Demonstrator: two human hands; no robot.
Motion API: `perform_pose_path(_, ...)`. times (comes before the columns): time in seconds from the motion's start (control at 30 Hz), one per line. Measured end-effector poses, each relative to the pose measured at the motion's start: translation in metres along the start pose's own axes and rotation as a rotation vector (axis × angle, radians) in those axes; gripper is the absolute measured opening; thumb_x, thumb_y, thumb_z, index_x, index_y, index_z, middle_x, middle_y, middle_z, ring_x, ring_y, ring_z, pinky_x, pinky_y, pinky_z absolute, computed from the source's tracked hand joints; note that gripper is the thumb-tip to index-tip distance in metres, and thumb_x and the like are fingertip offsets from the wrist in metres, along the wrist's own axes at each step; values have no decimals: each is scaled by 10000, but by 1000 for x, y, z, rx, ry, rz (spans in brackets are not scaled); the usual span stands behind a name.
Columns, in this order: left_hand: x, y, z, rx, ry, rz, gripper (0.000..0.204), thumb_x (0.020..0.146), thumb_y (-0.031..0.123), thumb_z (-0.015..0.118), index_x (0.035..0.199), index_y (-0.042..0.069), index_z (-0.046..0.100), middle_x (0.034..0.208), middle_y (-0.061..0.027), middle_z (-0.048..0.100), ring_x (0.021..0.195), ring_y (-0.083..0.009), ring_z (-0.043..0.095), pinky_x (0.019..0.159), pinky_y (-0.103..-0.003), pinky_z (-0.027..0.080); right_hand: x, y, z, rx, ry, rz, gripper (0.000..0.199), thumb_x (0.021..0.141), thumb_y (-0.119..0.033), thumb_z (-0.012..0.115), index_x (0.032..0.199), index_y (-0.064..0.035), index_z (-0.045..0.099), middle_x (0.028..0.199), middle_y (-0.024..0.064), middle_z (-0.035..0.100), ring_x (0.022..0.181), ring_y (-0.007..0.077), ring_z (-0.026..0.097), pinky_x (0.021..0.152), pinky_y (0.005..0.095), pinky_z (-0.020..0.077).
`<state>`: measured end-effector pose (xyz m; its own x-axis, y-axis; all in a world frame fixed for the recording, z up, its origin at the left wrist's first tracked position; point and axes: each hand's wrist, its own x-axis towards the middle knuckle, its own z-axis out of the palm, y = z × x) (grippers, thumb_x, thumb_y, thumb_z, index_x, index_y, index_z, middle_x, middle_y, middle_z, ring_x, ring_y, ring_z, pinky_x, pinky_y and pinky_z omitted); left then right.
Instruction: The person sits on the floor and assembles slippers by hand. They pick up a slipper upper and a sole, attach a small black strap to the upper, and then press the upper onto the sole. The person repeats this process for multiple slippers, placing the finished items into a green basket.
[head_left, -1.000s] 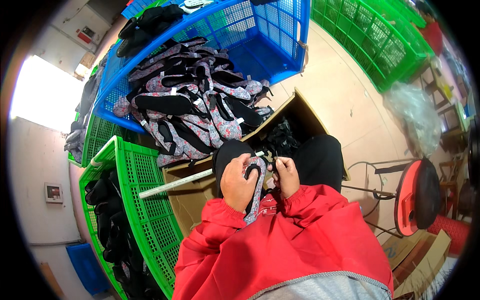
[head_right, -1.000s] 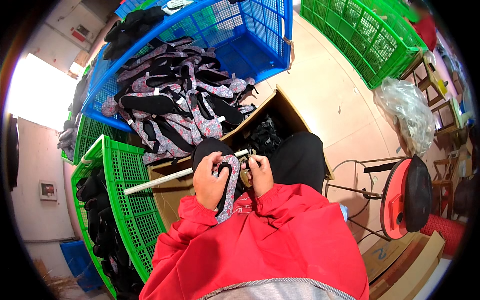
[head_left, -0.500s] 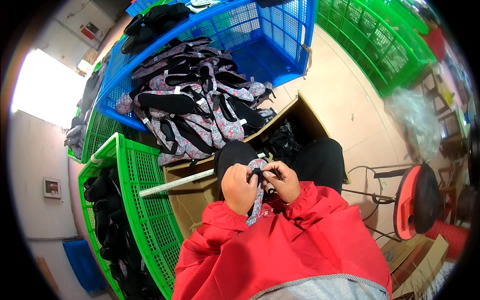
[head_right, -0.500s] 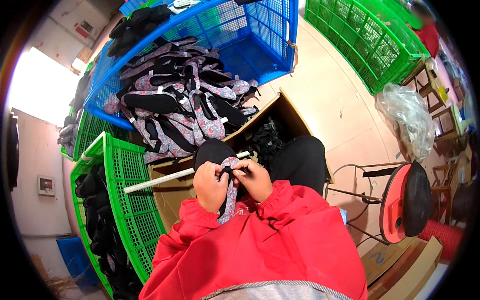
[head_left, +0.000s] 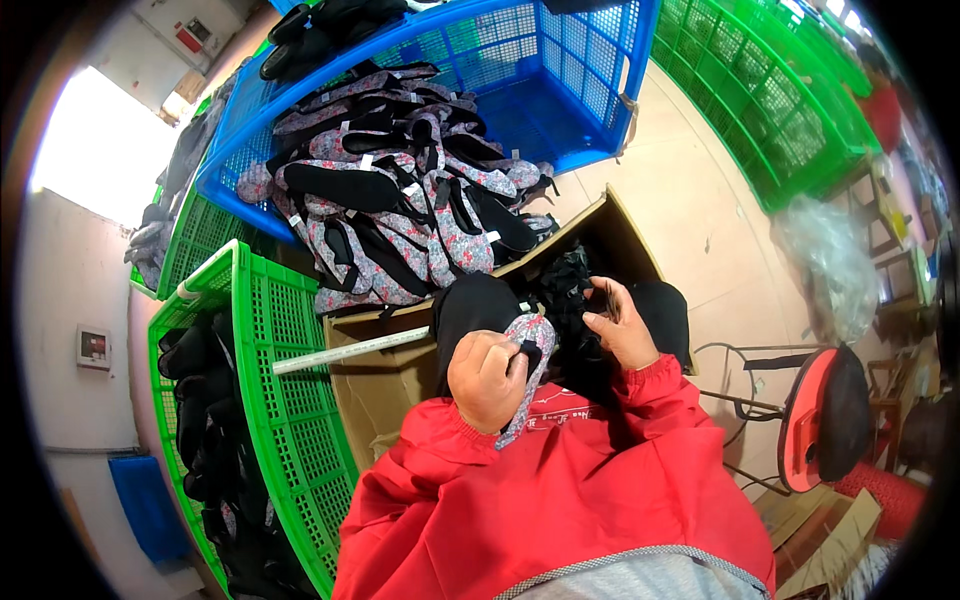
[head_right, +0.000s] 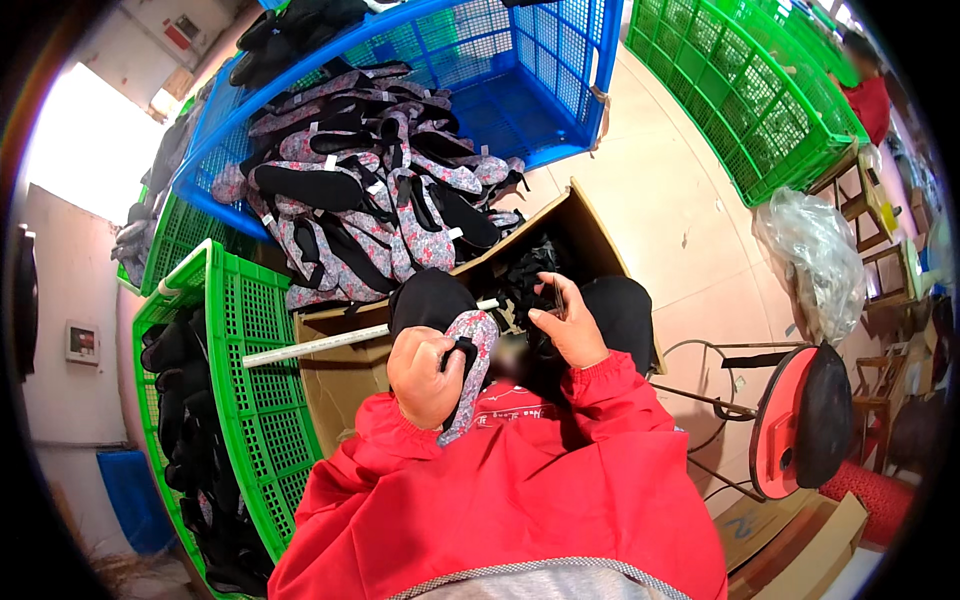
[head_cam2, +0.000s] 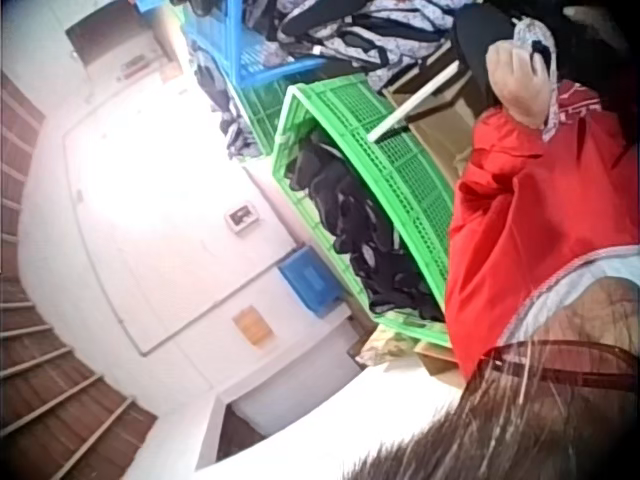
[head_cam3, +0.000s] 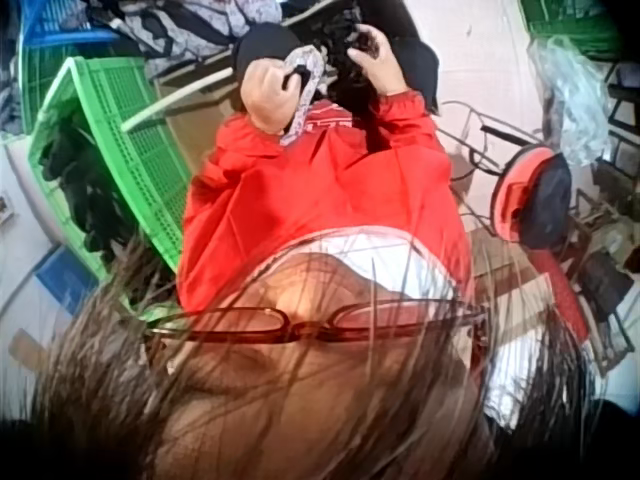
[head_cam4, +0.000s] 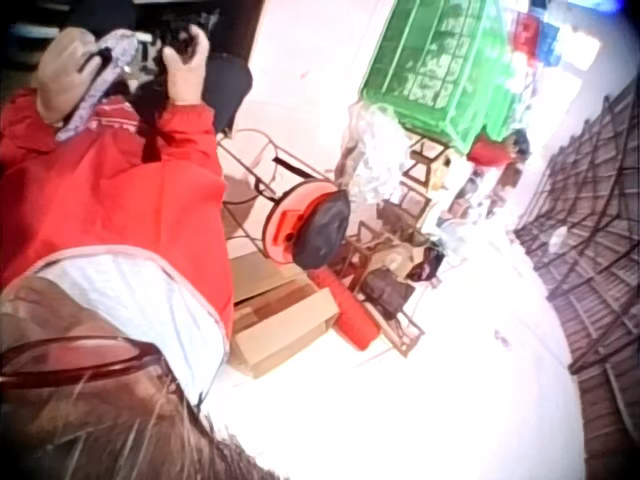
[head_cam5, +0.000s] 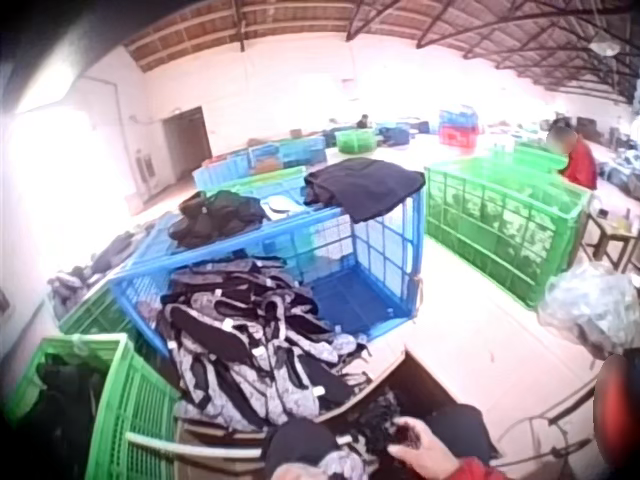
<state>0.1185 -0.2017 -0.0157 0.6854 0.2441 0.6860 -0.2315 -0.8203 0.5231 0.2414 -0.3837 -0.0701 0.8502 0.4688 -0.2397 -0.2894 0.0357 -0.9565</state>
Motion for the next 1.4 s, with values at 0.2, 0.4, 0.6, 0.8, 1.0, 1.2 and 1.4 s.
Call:
perform_pose_path(0.2,2,-1,-1,2,-26,88,279,594,-90,729,824,38,639,768,-93,587,714,-281,600,634,-368,482,-14,-37,-4,-6,-328,108,364,1017,-308,494,1279,-61,440,1041,20,623,708,44,491,568,191,382)
perform_pose_path(0.4,3,-5,-1,18,-35,156,266,594,-78,737,823,38,667,760,-79,566,700,-267,589,600,-359,470,-17,-39,4,3,-581,136,271,1005,-259,540,1198,-73,503,837,-14,562,631,44,411,558,182,331)
perform_pose_path(0.6,-2,-6,-4,35,-89,205,174,618,22,727,780,71,684,798,-65,557,737,-248,596,616,-353,464,-18,-45,15,-56,-586,51,236,1003,-252,550,1141,-60,538,816,-22,548,629,30,396,564,185,332)
perform_pose_path(0.8,-1,-6,-4,33,-81,216,152,620,22,733,752,71,673,777,-62,539,721,-243,587,599,-353,452,-12,-41,15,-308,-605,-164,156,1007,-151,524,1104,-30,540,900,18,600,766,92,540,703,236,457)
perform_pose_path(1.0,3,-4,-4,38,-84,226,136,626,24,731,725,75,652,756,-51,525,709,-235,579,595,-347,444,-13,-62,17,-595,-619,-240,145,986,-123,536,1071,-7,549,923,80,650,864,171,643,779,291,499)
perform_pose_path(1.2,3,-3,-4,53,-104,228,123,641,33,719,737,81,658,752,-41,522,714,-227,577,602,-341,444,-16,-74,21,-658,-634,-209,154,966,-119,555,1076,-11,550,908,99,669,856,211,669,765,303,505)
perform_pose_path(1.4,4,-3,-4,55,-111,226,124,644,42,713,752,80,667,746,-38,517,719,-224,575,607,-340,448,-16,-73,21,-678,-585,-260,161,963,-130,568,1076,-16,554,899,98,678,849,220,676,760,306,506)
